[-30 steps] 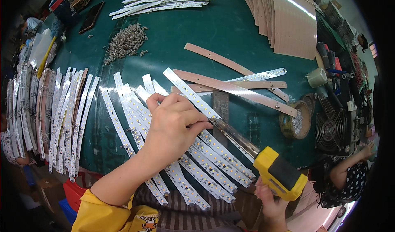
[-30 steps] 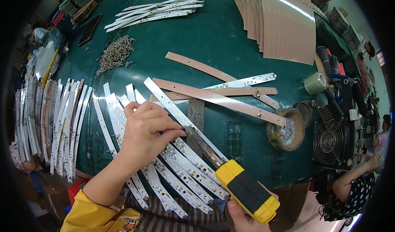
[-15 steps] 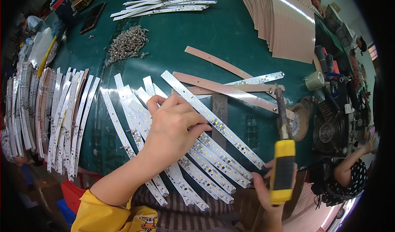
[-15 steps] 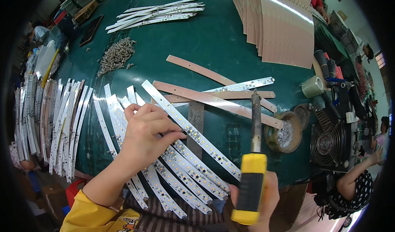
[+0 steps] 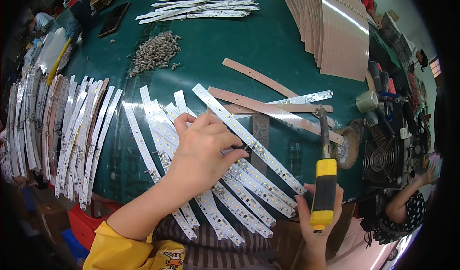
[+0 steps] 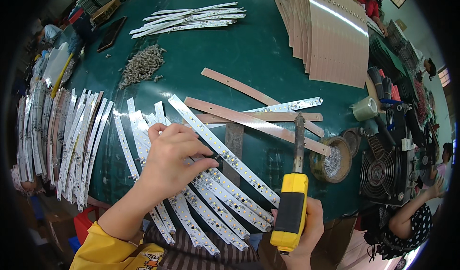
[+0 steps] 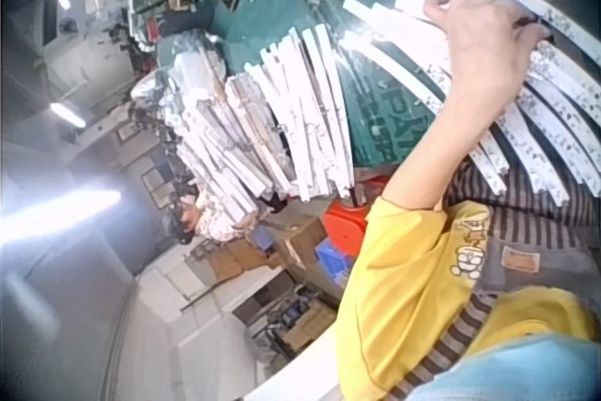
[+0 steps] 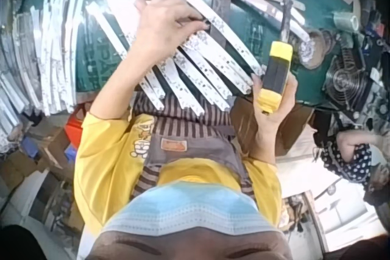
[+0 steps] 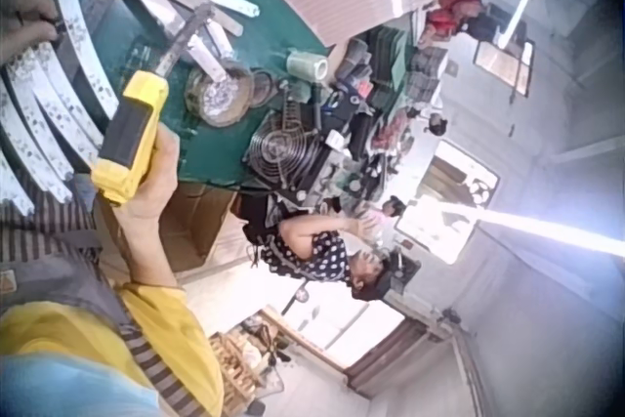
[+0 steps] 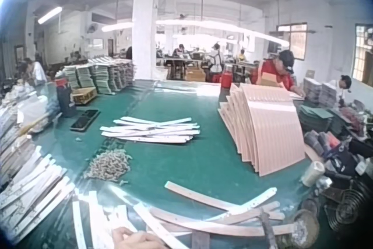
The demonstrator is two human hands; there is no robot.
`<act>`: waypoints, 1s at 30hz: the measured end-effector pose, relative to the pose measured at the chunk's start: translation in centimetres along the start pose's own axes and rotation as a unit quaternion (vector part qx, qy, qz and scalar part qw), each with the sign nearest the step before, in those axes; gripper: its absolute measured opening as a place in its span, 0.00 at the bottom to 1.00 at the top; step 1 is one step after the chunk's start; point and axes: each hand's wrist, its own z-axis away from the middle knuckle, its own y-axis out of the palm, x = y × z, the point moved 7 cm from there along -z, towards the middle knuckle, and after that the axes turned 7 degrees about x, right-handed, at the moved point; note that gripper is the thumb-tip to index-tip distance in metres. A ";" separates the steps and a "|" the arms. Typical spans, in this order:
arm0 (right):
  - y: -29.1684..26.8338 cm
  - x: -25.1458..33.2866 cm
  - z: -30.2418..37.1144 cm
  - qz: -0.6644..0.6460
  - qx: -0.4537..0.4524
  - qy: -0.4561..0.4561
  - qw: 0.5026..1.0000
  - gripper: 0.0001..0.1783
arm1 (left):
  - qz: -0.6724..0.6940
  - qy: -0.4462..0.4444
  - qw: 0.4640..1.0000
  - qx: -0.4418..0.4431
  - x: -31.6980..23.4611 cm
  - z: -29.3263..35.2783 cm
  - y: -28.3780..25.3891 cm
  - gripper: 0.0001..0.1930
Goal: The person arranges LED strips on a table, positions small components onto the strips by hand, and solders the components to each strip using a soldering tool.
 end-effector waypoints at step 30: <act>1.4 2.2 -2.8 0.053 0.155 -0.176 0.971 0.26 | 0.740 -0.524 0.415 0.077 0.0 19.3 6.0 0.27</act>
